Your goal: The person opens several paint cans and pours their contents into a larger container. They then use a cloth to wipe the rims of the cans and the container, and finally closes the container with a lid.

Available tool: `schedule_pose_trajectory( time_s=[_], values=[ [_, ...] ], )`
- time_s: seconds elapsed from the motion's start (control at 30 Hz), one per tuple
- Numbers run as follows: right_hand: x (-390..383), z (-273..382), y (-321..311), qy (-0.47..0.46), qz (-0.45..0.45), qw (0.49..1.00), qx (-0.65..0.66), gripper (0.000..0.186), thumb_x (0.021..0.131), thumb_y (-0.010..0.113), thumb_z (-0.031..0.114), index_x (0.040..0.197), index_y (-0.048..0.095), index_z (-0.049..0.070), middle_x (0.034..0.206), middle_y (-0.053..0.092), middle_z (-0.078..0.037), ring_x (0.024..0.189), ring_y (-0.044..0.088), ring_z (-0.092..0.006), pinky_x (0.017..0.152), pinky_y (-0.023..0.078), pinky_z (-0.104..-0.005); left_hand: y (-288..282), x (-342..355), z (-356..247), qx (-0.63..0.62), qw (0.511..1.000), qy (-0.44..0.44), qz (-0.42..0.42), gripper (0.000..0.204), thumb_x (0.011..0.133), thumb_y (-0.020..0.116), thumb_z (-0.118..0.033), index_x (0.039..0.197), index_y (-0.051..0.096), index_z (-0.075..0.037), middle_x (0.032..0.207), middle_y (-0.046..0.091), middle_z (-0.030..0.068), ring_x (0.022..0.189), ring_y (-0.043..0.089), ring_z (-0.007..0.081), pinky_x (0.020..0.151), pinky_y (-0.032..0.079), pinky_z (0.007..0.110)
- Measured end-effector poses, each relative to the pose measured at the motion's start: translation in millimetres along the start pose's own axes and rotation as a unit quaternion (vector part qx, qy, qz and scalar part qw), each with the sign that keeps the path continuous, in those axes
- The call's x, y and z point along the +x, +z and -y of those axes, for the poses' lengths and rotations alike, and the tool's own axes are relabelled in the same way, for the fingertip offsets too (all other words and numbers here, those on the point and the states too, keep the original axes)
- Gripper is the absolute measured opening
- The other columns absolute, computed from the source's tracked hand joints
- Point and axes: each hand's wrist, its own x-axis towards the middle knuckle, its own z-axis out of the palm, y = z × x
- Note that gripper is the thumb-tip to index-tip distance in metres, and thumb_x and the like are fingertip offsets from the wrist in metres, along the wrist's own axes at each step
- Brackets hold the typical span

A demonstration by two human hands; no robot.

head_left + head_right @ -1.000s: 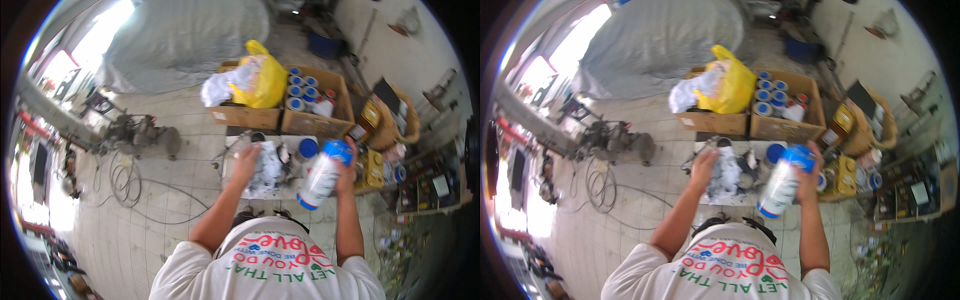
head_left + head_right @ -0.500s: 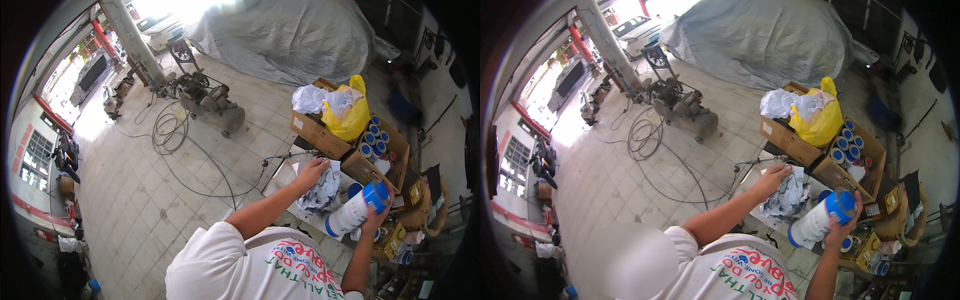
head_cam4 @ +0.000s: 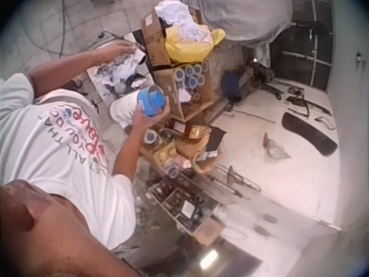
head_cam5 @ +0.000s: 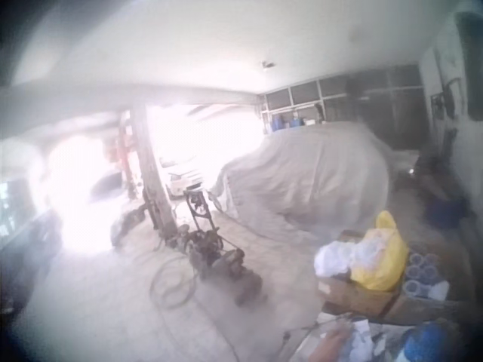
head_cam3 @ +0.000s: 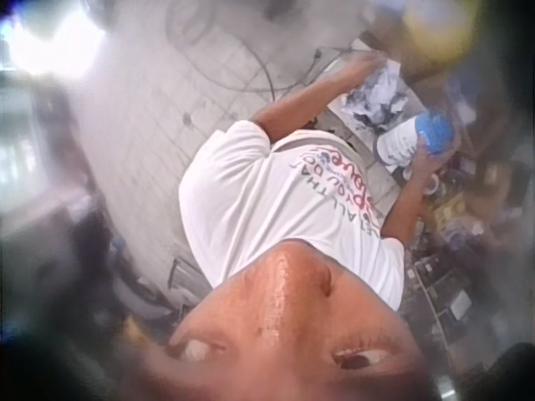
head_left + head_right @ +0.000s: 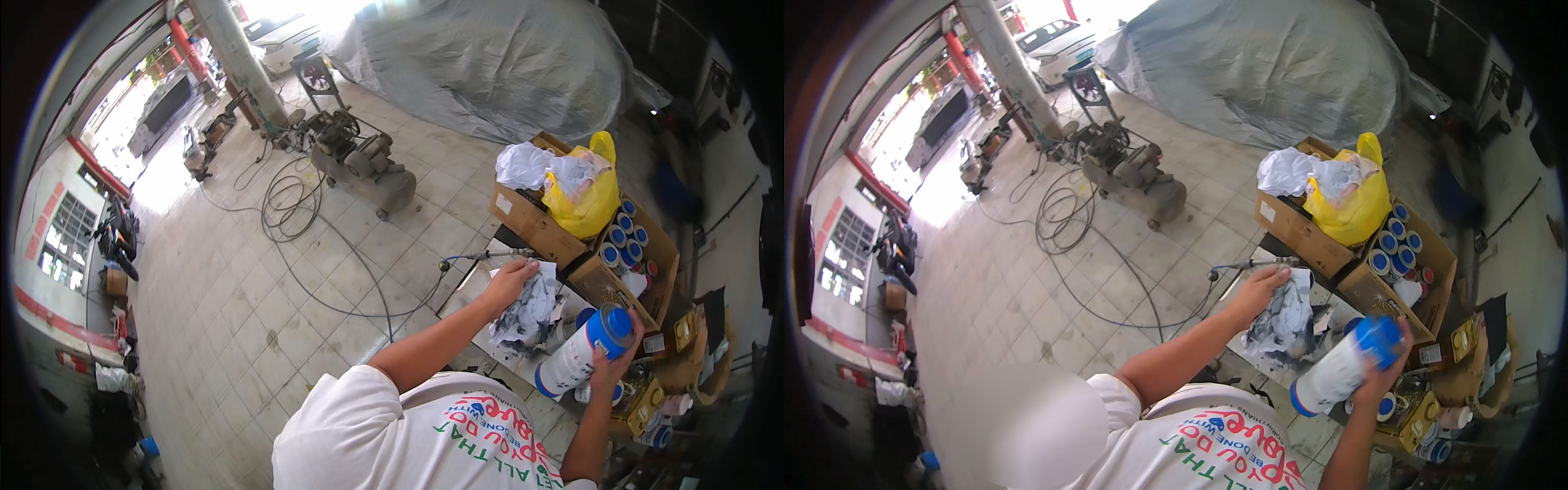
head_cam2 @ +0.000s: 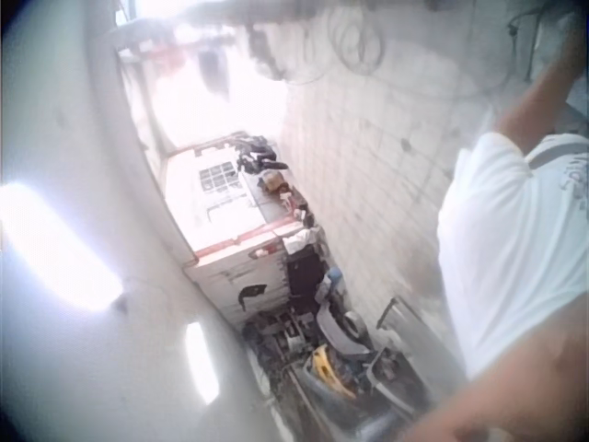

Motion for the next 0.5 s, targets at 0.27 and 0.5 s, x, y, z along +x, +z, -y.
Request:
schedule_pose_trajectory(
  time_s=[0.27, 0.5],
  values=[
    [5, 25, 7, 0.131, -0.111, 0.969, 0.176, 0.071, 0.097, 0.056, 0.063, 0.136, 0.054, 0.004, 0.113, 0.069, -0.017, 0.1, 0.072, -0.0323, 0.088, 0.06, -0.0464, -6, 12, 20, -0.07, 0.998, -0.003, 0.001, 0.036, 0.107, 0.062, -0.032, 0.124, 0.07, -0.002, 0.111, 0.071, 0.0007, 0.098, 0.064, 0.0086, 0.087, 0.05, 0.026],
    [0, 24, 7, -0.01, -0.068, 0.997, 0.036, 0.062, 0.101, 0.056, 0.054, 0.14, 0.055, 0.006, 0.12, 0.069, -0.014, 0.109, 0.069, -0.0263, 0.099, 0.055, -0.0408, -2, 33, 53, 0.095, 0.99, 0.04, -0.097, 0.043, 0.101, 0.067, -0.037, 0.123, 0.07, 0.0, 0.112, 0.072, 0.0065, 0.105, 0.065, 0.018, 0.099, 0.049, 0.04]
  ],
)
